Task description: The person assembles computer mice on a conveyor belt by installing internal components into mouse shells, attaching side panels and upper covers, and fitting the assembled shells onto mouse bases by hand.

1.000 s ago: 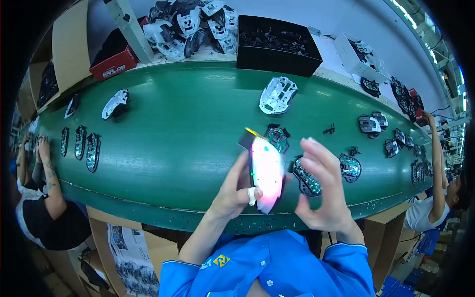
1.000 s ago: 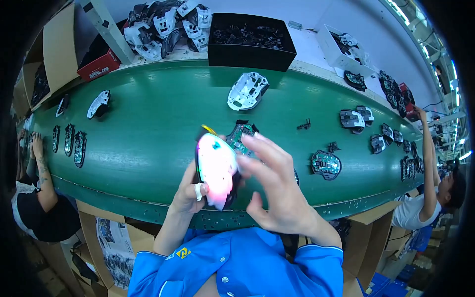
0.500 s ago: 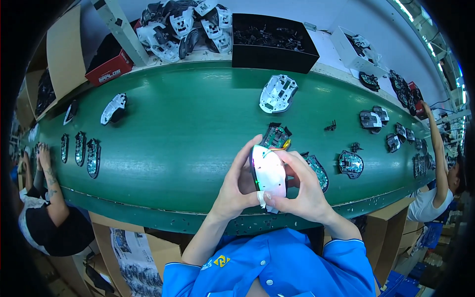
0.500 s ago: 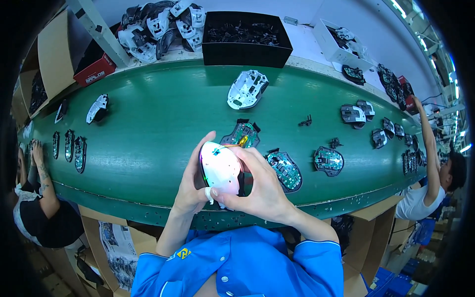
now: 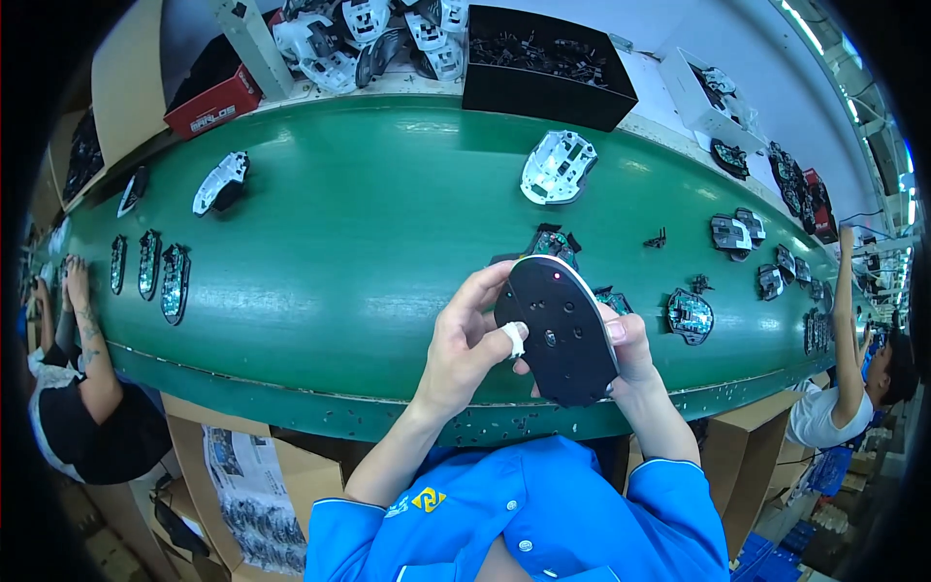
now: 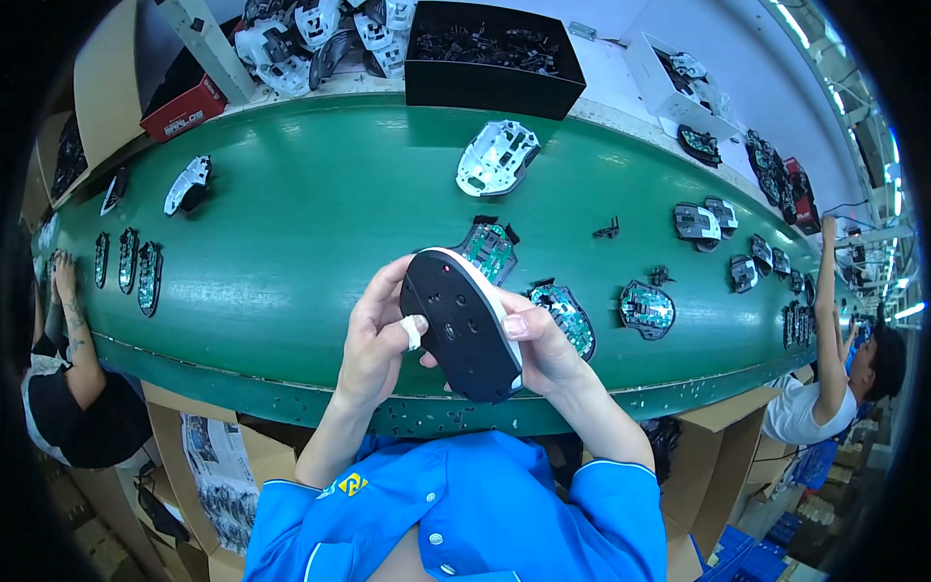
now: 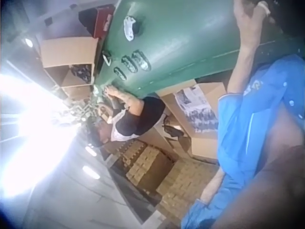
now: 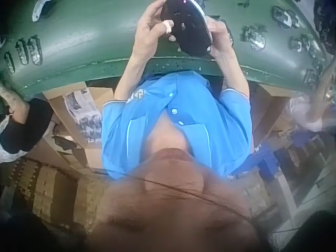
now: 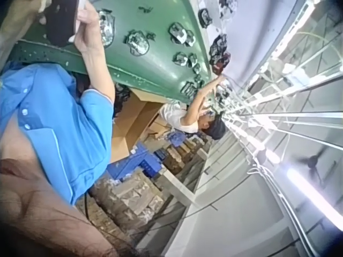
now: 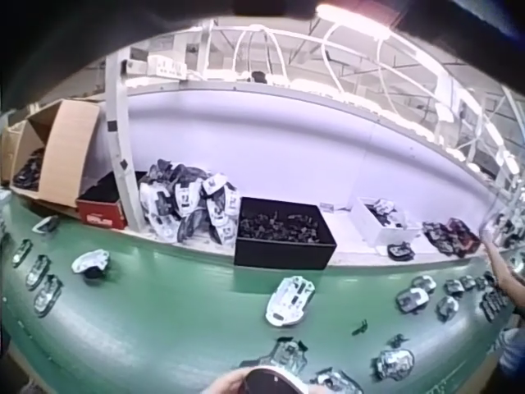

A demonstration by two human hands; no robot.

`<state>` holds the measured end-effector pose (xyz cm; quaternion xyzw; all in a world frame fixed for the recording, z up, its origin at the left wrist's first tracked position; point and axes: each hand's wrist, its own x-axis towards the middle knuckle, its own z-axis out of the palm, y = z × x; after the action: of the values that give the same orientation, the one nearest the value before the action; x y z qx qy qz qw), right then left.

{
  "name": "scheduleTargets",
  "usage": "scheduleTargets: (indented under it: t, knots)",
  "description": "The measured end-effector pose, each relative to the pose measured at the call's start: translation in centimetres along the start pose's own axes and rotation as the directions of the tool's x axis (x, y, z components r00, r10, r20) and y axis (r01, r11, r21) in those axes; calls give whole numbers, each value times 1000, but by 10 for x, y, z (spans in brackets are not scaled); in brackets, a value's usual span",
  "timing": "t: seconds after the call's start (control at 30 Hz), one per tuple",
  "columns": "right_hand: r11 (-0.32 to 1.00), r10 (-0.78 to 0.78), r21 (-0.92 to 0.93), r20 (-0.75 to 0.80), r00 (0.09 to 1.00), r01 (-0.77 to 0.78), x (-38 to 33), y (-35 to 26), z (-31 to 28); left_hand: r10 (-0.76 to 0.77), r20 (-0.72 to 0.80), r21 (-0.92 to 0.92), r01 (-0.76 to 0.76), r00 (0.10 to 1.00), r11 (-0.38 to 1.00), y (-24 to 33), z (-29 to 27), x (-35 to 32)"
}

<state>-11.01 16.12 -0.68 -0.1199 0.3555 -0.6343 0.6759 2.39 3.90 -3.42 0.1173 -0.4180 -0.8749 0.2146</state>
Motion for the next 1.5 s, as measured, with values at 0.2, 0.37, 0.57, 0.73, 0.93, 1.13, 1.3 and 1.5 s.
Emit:
scheduleTargets:
  t: [0.2, 0.37, 0.57, 0.73, 0.93, 1.13, 1.3, 1.5]
  knots:
    - [1000, -22, -15, -91, 996, 20, 5, 6, 5, -79, -68, 65, 84, 994, 994, 9, 2, 0]
    - [998, 40, -39, -10, 999, -40, 5, 2, 5, -165, -82, -13, 165, 983, 986, 14, 2, 1]
    - [998, 38, -52, -92, 995, -43, 4, 5, 4, -83, -80, 232, 99, 993, 968, 16, 6, -1]
    - [978, -53, -210, -167, 985, 17, 10, 8, 12, -27, -71, 199, 41, 997, 979, 13, 5, 0]
    - [972, -79, -233, -196, 977, 32, 14, 13, 18, 23, -67, 315, -1, 997, 949, 17, 2, 0]
    - [975, -15, -220, -179, 984, -25, 13, 12, 18, 25, -1, 716, -17, 1000, 698, 38, -4, -1]
    - [946, 7, -318, -155, 988, -56, 13, 9, 23, 118, 18, 782, -88, 993, 617, 40, -9, -1]
    - [950, 21, -307, -128, 992, -60, 13, 6, 33, 215, 27, 826, -143, 976, 545, 35, -21, -3]
